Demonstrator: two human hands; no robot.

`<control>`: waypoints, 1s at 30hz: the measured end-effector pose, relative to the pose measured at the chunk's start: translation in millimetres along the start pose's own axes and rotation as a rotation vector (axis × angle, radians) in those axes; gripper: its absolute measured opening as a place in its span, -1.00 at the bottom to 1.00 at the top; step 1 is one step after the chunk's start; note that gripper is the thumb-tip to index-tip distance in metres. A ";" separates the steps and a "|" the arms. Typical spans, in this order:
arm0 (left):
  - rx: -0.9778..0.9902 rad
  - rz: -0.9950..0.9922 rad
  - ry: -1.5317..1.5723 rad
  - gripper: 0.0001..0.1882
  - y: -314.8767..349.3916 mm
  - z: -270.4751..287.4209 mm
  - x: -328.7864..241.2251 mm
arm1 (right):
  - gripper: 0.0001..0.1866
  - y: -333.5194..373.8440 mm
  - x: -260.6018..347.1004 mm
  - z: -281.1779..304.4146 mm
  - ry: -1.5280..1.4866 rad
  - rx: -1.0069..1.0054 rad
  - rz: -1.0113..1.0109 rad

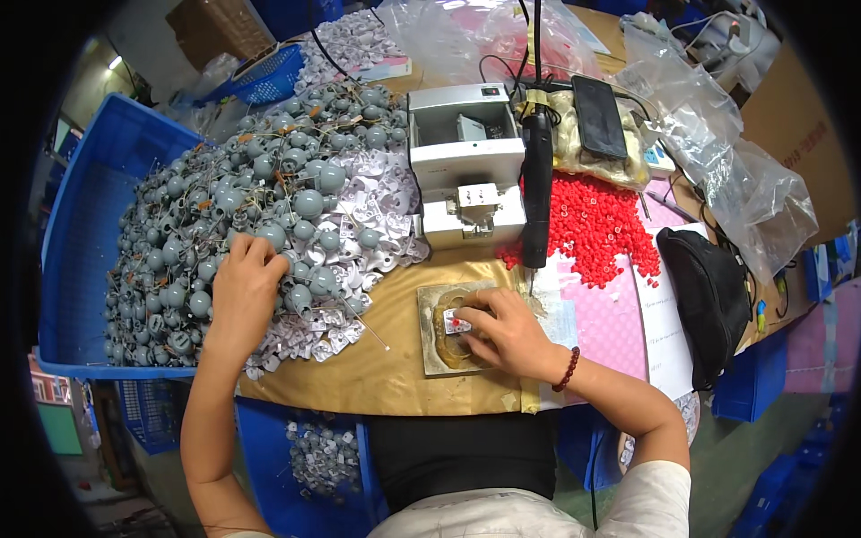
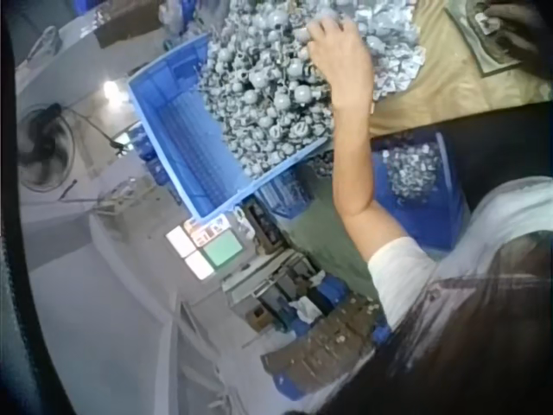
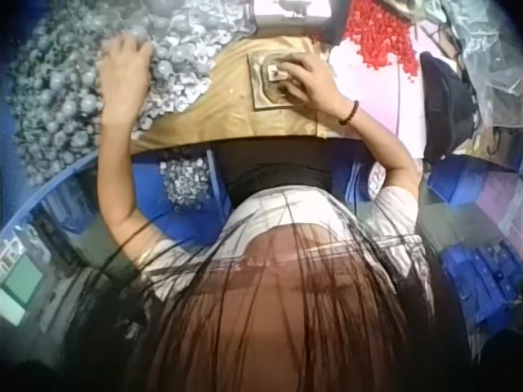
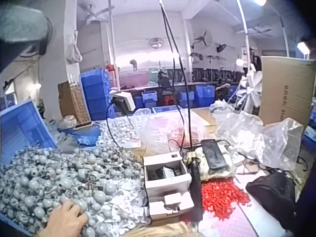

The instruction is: Assembling small plastic balls with internal components using a pneumatic tool at a factory workbench.

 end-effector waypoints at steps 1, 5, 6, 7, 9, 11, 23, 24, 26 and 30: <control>-0.047 -0.026 -0.026 -0.83 1.1 3.6 -2.1 | -0.56 -1.5 1.0 4.4 -0.022 -0.019 -0.001; -0.315 -0.014 0.019 -0.85 9.2 37.3 -10.3 | -0.55 -5.8 2.0 36.9 -0.077 -0.116 -0.015; -0.358 -0.011 0.060 -0.86 9.6 40.2 -12.1 | -0.55 -7.1 1.5 45.5 -0.085 -0.140 -0.023; -0.398 -0.002 0.095 -0.86 12.3 43.8 -13.0 | -0.56 -10.5 3.7 53.3 -0.106 -0.160 -0.029; -0.422 0.013 0.156 -0.84 12.4 43.3 -12.6 | -0.58 -18.2 5.4 61.3 -0.148 -0.173 -0.027; -0.395 0.025 0.207 -0.81 4.9 32.7 -10.2 | -0.59 -22.4 6.6 65.0 -0.160 -0.175 -0.022; -0.593 -0.096 0.399 -0.74 -1.0 69.0 1.0 | -0.74 -25.7 1.7 56.1 -0.279 -0.114 -0.056; -0.664 -0.127 0.425 -0.71 -2.5 79.3 -3.4 | -0.74 -27.4 2.1 58.1 -0.282 -0.122 -0.056; -0.803 -0.190 0.478 -0.65 -4.7 94.7 -15.1 | -0.75 -30.2 2.3 61.6 -0.290 -0.137 -0.059; -0.501 -0.218 0.539 -0.65 -30.0 63.5 -32.3 | -0.76 -36.2 6.0 66.5 -0.293 -0.168 -0.038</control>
Point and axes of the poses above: each hand's wrist, its own y-axis away from the middle knuckle, its own z-axis out of the back of the hand, x = y × z, the point moved 7 cm from there along -y, towards the middle knuckle, and after that the axes turned 11 degrees about x, right-handed, at the moved point
